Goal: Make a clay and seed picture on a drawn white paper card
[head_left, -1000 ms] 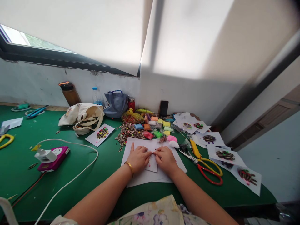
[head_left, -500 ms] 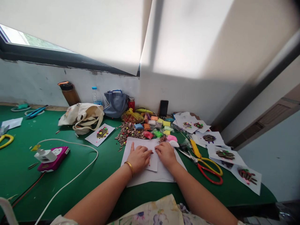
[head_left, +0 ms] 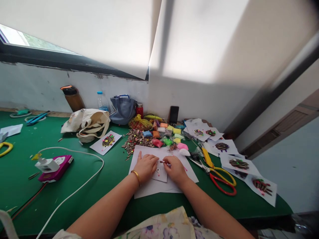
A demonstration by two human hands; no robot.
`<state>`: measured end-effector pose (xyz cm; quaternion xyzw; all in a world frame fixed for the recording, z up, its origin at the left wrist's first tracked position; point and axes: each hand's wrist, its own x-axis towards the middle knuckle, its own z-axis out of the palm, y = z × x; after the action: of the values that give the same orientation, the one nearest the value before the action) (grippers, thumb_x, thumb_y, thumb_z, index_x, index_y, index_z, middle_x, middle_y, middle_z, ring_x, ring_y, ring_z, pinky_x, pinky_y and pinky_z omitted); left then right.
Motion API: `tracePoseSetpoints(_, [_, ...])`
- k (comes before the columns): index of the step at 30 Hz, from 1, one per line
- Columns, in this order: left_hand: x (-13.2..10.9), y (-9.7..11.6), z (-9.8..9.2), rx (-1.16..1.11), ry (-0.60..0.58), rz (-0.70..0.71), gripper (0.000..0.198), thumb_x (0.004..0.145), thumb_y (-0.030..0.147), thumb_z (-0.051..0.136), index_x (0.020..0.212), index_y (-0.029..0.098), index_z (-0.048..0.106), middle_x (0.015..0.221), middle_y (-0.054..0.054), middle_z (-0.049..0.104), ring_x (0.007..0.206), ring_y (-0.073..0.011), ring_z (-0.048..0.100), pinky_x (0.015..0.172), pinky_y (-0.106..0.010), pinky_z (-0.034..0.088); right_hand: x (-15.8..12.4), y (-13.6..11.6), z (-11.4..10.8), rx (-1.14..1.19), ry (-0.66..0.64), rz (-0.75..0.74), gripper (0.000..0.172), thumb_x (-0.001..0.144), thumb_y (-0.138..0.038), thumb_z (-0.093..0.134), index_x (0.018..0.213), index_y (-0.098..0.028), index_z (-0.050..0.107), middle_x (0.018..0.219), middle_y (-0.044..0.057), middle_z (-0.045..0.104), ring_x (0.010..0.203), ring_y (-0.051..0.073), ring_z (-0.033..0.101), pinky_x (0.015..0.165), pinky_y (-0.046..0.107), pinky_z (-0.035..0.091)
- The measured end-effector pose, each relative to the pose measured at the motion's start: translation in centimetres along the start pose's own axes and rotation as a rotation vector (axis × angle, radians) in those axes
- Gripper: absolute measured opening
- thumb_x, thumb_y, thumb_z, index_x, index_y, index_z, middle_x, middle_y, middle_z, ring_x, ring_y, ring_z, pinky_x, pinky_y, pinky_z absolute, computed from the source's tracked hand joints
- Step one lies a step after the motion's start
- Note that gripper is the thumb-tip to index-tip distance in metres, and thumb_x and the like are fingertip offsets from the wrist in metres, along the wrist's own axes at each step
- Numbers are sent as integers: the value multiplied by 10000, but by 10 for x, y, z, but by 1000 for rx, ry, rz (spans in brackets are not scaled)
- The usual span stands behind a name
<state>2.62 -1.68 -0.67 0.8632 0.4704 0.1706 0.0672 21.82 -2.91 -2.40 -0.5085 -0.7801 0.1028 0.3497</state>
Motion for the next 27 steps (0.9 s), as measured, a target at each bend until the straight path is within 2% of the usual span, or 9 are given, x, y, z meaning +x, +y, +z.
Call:
tracePoseSetpoints(5, [0, 0, -1, 0, -5, 1, 287, 941, 278, 413, 1166, 288, 590, 1174, -34, 654, 1128, -231, 539, 1109, -657, 38, 0, 4, 1, -17, -67, -26, 205, 860, -139, 526, 958, -229, 683, 906, 25, 680, 878, 185, 572, 827, 314, 403])
tracePoseSetpoints(11, [0, -1, -1, -12, 5, 7, 279, 940, 277, 418, 1154, 288, 597, 1166, -32, 656, 1130, -228, 536, 1117, -647, 16, -1, 3, 4, -33, -73, 42, 145, 825, -128, 588, 918, -210, 663, 833, 2, 668, 811, 167, 560, 765, 281, 406])
tracePoseSetpoints(15, [0, 0, 0, -18, 17, 12, 269, 945, 282, 415, 1136, 276, 604, 1152, -34, 664, 1118, -227, 540, 1114, -649, 9, 0, 2, 4, -71, -93, -21, 89, 842, -164, 602, 842, -211, 677, 844, 19, 656, 846, 176, 557, 791, 292, 399])
tracePoseSetpoints(27, [0, 0, -1, 10, 0, 1, 275, 943, 289, 414, 1150, 289, 597, 1166, -31, 657, 1128, -220, 538, 1125, -626, 27, -2, -3, 1, -169, -97, -61, 105, 857, -212, 610, 869, -224, 714, 842, 28, 663, 845, 181, 553, 788, 309, 388])
